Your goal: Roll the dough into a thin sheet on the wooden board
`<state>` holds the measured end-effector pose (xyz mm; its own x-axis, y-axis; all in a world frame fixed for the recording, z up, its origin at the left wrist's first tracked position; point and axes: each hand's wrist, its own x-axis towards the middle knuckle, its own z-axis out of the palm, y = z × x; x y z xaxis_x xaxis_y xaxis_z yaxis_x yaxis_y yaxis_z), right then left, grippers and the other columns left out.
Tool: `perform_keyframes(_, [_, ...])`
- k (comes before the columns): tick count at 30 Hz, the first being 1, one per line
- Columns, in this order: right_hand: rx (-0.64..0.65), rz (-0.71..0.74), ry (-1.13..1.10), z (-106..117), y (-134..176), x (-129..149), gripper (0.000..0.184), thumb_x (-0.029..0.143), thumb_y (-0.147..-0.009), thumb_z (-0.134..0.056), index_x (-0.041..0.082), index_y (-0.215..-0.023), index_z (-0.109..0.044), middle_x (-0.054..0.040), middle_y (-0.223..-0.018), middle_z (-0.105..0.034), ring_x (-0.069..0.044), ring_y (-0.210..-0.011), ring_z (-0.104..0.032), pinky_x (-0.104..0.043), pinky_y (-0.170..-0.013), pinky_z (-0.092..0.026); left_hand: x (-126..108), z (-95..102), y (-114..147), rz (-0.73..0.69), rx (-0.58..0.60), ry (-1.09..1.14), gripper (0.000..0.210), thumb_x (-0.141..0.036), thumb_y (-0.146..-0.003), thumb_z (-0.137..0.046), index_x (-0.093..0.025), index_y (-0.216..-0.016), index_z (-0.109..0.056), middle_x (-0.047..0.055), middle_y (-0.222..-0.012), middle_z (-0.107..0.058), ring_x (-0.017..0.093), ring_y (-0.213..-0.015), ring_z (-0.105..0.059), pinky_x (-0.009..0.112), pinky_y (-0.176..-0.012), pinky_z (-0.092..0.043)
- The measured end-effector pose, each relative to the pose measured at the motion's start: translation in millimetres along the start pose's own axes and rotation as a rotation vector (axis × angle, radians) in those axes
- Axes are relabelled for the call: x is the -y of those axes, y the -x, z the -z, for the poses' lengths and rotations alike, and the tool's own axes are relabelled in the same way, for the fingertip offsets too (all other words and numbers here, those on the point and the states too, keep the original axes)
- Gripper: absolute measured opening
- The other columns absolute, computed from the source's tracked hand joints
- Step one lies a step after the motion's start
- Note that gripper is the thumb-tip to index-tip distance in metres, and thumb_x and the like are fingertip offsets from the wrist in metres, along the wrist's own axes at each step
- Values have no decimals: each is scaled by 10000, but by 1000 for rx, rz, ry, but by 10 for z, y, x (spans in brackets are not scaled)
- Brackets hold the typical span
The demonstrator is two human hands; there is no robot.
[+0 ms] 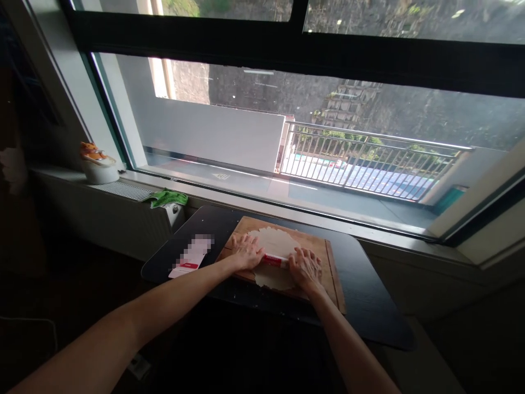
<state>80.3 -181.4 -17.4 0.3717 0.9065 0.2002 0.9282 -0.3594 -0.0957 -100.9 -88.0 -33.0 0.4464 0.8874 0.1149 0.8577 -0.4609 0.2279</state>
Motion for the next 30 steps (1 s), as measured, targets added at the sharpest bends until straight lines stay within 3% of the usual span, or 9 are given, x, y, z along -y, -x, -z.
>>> perform_keyframes(4, [-71,26,-5,-101,-121,-24,395,370,-980,-384,202,-1210,-658,-103,-1240,-674,-251,-1218,-517,-390,-1070,-285,-51,-78,-152,32,-79,1,533,-404,-938,-439,-185,-1414,-539,164,-1417,-573,387,-1390,-402,681,-1140,-195])
perform_keyframes(8, [-137,53,-53,-186,-426,-30,385,360,-988,-378,198,-1169,-676,-100,-1227,-680,-245,-1209,-516,-371,-1070,-272,-51,-216,-484,50,-151,43,524,-395,-933,-457,-201,-1407,-566,148,-1407,-589,397,-1375,-427,658,-1156,-192])
perform_keyframes(14, [-6,5,-45,-175,-1044,2,396,379,-992,-363,186,-1127,-682,-128,-1210,-680,-269,-1217,-502,-389,-1022,-302,-29,-216,-1051,45,-229,50,498,-370,-961,-446,-195,-1420,-528,130,-1394,-602,350,-1406,-396,617,-1175,-204])
perform_keyframes(18, [53,-17,-18,-157,-1277,34,438,399,-993,-361,146,-1168,-672,-160,-1233,-668,-282,-1233,-501,-392,-1012,-317,-38,-161,-1246,27,-247,33,483,-329,-962,-454,-177,-1415,-517,130,-1398,-595,328,-1417,-381,601,-1192,-186])
perform_keyframes(21, [103,-38,-14,-114,-1245,46,441,383,-988,-358,142,-1187,-668,-165,-1255,-656,-288,-1251,-494,-391,-1015,-328,-46,-154,-1221,44,-230,26,480,-316,-955,-464,-172,-1409,-524,135,-1404,-589,331,-1427,-366,610,-1187,-193])
perform_keyframes(25, [193,-92,-85,-54,-916,41,481,411,-982,-333,180,-1300,-609,-139,-1375,-585,-278,-1313,-456,-418,-1058,-323,-37,-217,-918,53,-199,32,516,-387,-980,-423,-188,-1449,-503,135,-1470,-533,340,-1448,-342,605,-1189,-192])
perform_keyframes(30, [91,-82,-32,-59,-336,45,564,459,-980,-338,199,-1459,-484,-124,-1563,-397,-283,-1464,-281,-446,-1165,-204,-24,-228,-338,-17,-185,-1,550,-445,-982,-405,-233,-1485,-479,111,-1501,-503,356,-1456,-330,614,-1197,-139])
